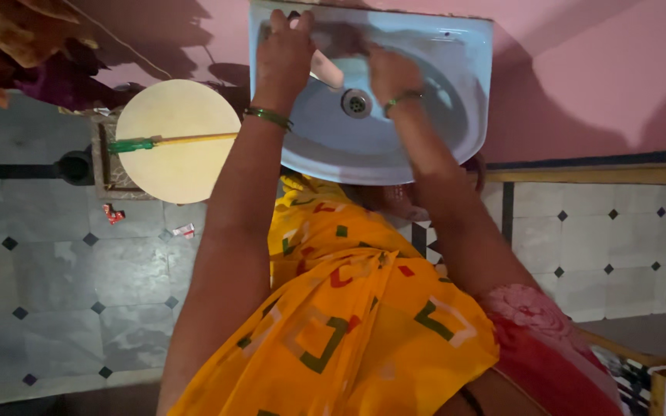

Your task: The person scrubs the interior of a light blue wall-mounted sink using a small brush and running water. They repeatedly scrub the basin and faucet area, rinsing the brush under the tap throughout the process.

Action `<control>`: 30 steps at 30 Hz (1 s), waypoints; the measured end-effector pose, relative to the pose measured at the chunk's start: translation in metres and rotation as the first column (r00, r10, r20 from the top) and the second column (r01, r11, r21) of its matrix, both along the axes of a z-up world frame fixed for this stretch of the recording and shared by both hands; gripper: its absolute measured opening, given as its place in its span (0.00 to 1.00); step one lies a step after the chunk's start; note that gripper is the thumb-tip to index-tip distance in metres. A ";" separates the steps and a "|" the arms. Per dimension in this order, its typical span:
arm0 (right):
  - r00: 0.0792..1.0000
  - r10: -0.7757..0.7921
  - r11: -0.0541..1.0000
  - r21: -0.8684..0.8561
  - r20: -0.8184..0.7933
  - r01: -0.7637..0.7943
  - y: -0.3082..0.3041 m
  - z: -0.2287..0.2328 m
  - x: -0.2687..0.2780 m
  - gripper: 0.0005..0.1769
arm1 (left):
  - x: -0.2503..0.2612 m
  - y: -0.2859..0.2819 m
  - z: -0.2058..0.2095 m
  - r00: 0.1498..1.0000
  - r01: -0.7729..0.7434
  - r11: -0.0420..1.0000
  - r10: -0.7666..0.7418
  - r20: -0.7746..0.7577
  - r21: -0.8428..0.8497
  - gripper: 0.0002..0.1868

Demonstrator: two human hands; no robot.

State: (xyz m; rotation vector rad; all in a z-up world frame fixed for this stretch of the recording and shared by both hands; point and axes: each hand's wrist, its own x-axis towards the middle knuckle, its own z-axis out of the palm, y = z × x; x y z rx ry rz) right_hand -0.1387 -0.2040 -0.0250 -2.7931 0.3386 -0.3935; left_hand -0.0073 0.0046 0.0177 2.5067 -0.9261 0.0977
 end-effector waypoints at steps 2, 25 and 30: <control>0.996 -0.086 0.996 -0.012 -0.029 0.086 -0.038 0.001 -0.023 0.17 | -0.001 0.002 -0.001 1.000 0.004 1.000 -0.004 0.019 -0.016 0.19; 0.998 -0.052 0.999 -0.015 -0.024 0.052 0.028 0.007 0.044 0.20 | -0.001 -0.003 0.000 0.999 -0.022 0.997 0.024 -0.030 0.077 0.23; 0.974 -0.207 0.977 -0.076 -0.093 0.201 -0.059 -0.006 -0.013 0.25 | 0.001 -0.003 0.002 0.998 -0.022 0.998 0.026 -0.063 0.060 0.21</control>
